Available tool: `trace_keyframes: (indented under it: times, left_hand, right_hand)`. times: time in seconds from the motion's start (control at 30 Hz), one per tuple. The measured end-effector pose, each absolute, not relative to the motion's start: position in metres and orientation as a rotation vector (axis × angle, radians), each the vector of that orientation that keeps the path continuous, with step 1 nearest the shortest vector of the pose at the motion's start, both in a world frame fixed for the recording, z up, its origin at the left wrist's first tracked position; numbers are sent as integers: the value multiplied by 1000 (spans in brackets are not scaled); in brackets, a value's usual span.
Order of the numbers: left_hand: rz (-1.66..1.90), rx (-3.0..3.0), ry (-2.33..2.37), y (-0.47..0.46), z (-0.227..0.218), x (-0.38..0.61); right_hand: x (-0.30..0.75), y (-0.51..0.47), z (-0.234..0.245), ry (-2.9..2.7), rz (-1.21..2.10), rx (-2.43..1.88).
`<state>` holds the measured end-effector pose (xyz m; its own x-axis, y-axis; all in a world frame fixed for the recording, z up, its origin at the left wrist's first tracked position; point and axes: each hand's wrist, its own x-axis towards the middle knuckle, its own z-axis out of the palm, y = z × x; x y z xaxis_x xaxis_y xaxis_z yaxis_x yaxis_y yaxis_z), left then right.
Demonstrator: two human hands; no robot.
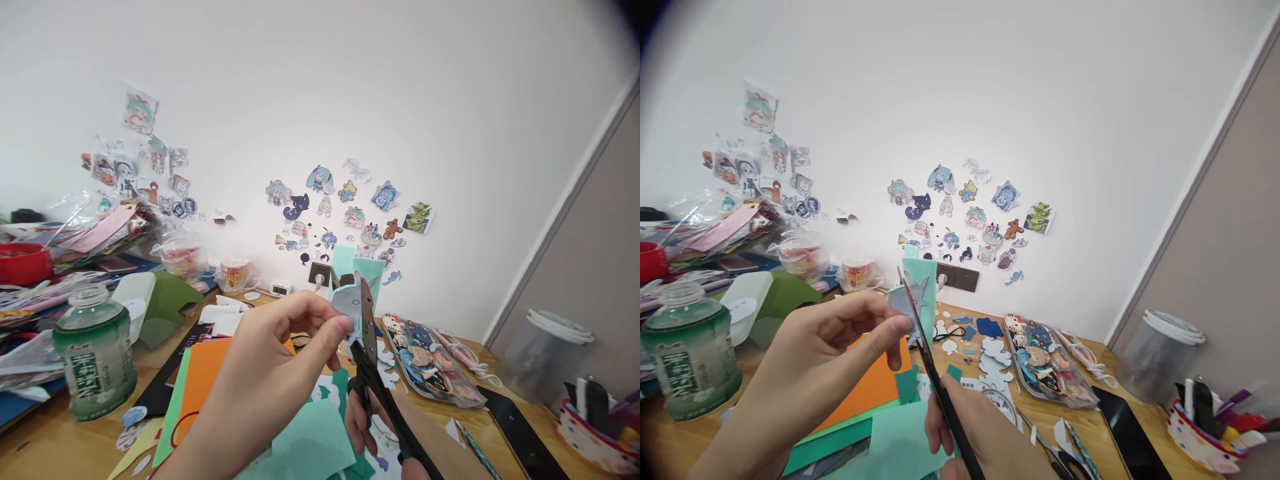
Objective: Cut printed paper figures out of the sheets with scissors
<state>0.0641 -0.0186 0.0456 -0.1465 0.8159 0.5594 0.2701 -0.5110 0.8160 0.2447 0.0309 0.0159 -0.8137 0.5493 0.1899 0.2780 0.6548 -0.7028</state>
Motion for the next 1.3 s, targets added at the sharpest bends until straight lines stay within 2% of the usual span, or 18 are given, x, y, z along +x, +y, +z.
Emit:
trace_keyframes:
  times: [0.1, 0.37, 0.53, 0.57, 0.6, 0.87, 1.1, 1.3]
  left_hand:
    - [1688, 1707, 1267, -22, 45, 62]
    - [1714, 1807, 1375, -25, 42, 66]
    - [1720, 1820, 1431, -24, 42, 64]
    - [1735, 1838, 1445, -24, 42, 64]
    - [1751, 1866, 1461, -25, 42, 63]
    - [1790, 2127, 1552, -27, 39, 66]
    - [1734, 2136, 1577, -30, 43, 64]
    - [1707, 2137, 1579, -30, 39, 65]
  right_hand:
    - [246, 30, 17, -2483, 1055, -621]
    - [252, 29, 8, -2503, 894, -709]
    - [248, 20, 30, -2393, 904, -833]
    - [247, 18, 34, -2479, 996, -884]
    - [245, 17, 36, -2512, 1081, -865]
    - [248, 29, 13, -2402, 1047, -655]
    - [255, 19, 30, -2531, 1002, -908]
    - [260, 19, 25, -2537, 1002, -966]
